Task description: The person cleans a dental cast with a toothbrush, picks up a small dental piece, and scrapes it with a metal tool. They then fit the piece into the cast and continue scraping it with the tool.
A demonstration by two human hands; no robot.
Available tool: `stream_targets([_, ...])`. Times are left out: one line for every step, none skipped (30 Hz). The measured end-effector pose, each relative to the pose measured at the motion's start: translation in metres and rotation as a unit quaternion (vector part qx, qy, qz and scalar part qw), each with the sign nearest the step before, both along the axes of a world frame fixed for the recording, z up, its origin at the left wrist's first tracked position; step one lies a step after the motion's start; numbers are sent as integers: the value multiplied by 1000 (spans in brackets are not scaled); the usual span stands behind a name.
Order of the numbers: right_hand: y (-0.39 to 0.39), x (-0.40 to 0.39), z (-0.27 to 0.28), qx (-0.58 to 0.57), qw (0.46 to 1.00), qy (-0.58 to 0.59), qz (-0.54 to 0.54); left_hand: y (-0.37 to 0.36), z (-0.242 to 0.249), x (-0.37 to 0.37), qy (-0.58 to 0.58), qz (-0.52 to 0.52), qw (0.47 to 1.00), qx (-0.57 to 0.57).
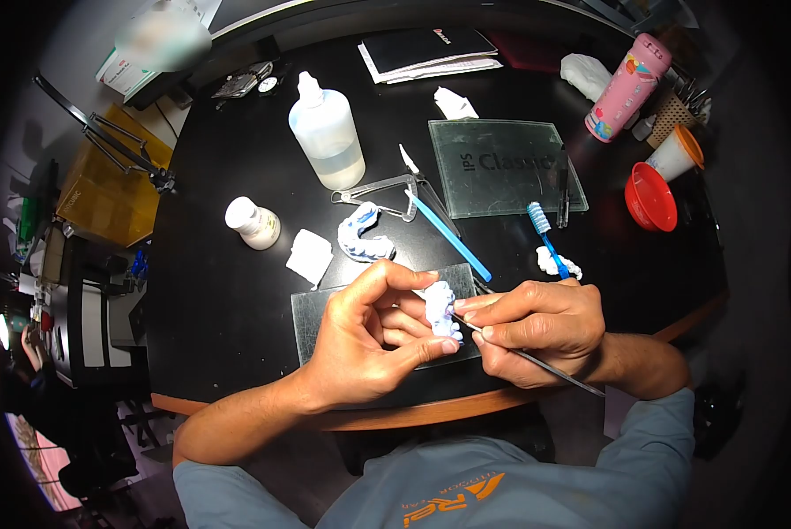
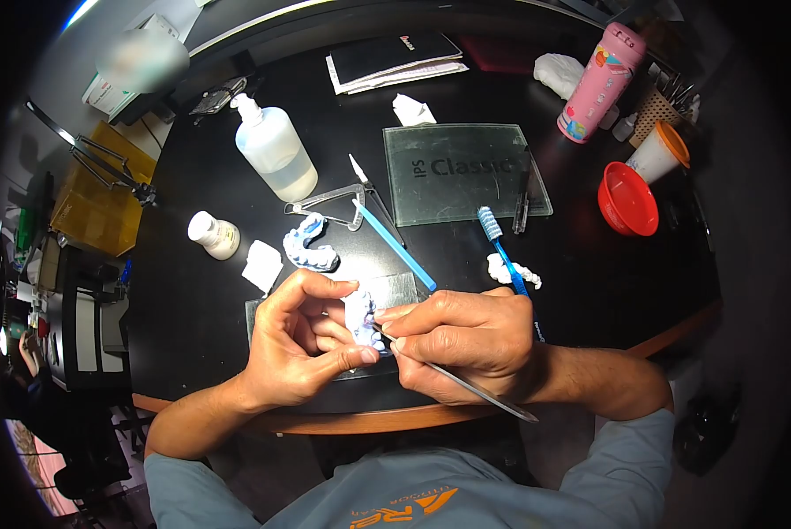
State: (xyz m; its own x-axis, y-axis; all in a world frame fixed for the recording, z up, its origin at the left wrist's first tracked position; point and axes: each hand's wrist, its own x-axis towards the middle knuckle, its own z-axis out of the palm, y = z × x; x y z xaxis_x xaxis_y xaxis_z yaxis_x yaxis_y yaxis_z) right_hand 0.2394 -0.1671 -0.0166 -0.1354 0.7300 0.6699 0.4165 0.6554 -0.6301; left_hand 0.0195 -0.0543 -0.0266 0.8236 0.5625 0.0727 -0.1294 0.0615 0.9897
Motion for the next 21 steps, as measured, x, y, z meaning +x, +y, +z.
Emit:
stream_targets([0, 0, 0, 0, 1000, -1, 1, 0, 0, 0, -2, -1, 1000, -2])
stream_targets([0, 0, 1, -1, 1000, -2, 2, 0, 0, 0, -8, -3, 1000, -1])
stream_targets([0, 0, 1, -1, 1000, -3, 3, 0, -1, -1, -13, -5, 1000, 0])
stream_targets([0, 1, 1, -1, 1000, -3, 3, 0, -2, -1, -18, -7, 1000, 0])
stream_targets([0, 1, 2, -1, 1000, -4, 4, 1, -3, -2, -17, -7, 1000, 0])
stream_targets([0, 1, 2, -1, 1000, -4, 4, 1, -3, -2, -16, -7, 1000, 1])
stream_targets([1, 1, 2, 0, 1000, -6, 5, 1, -4, -2, -15, -8, 1000, 1])
stream_targets([1, 1, 2, 1, 1000, -7, 7, 1, -3, -2, -11, -8, 1000, 3])
stream_targets([1, 1, 2, 2, 1000, -9, 9, 1, -3, -2, -7, -9, 1000, 4])
stream_targets([1, 2, 3, 1, 1000, -13, 8, 2, -2, -1, -4, -10, 1000, 7])
stream_targets([1, 2, 4, 0, 1000, -18, 8, 3, -2, -1, -2, -12, 1000, 6])
stream_targets([1, 2, 4, -1, 1000, -22, 8, 3, -3, -2, 0, -14, 1000, 5])
stream_targets([1, 2, 4, 3, 1000, -19, 4, 3, -4, -2, 2, -16, 1000, 3])
stream_targets([2, 1, 4, 7, 1000, -16, -1, 3, -5, -2, 1, -19, 1000, 4])
stream_targets([2, 0, 3, 12, 1000, -12, -6, 4, -5, -2, 1, -22, 1000, 4])
stream_targets([2, 0, 3, 12, 1000, -9, -8, 4, -5, -3, 2, -25, 1000, 4])
stream_targets([2, 0, 3, 13, 1000, -5, -10, 4, -5, -3, -2, -25, 1000, 0])
stream_targets([2, 0, 3, 13, 1000, -2, -13, 4, -5, -3, -6, -26, 1000, -4])
stream_targets([1, 1, 2, 6, 1000, -2, -6, 3, -4, -2, -10, -26, 1000, -8])
stream_targets([0, 3, 0, 0, 1000, -2, 2, 3, -4, -2, -10, -27, 1000, -9])
stream_targets([-1, 3, -1, -7, 1000, -2, 10, 3, -4, -2, -9, -28, 1000, -11])
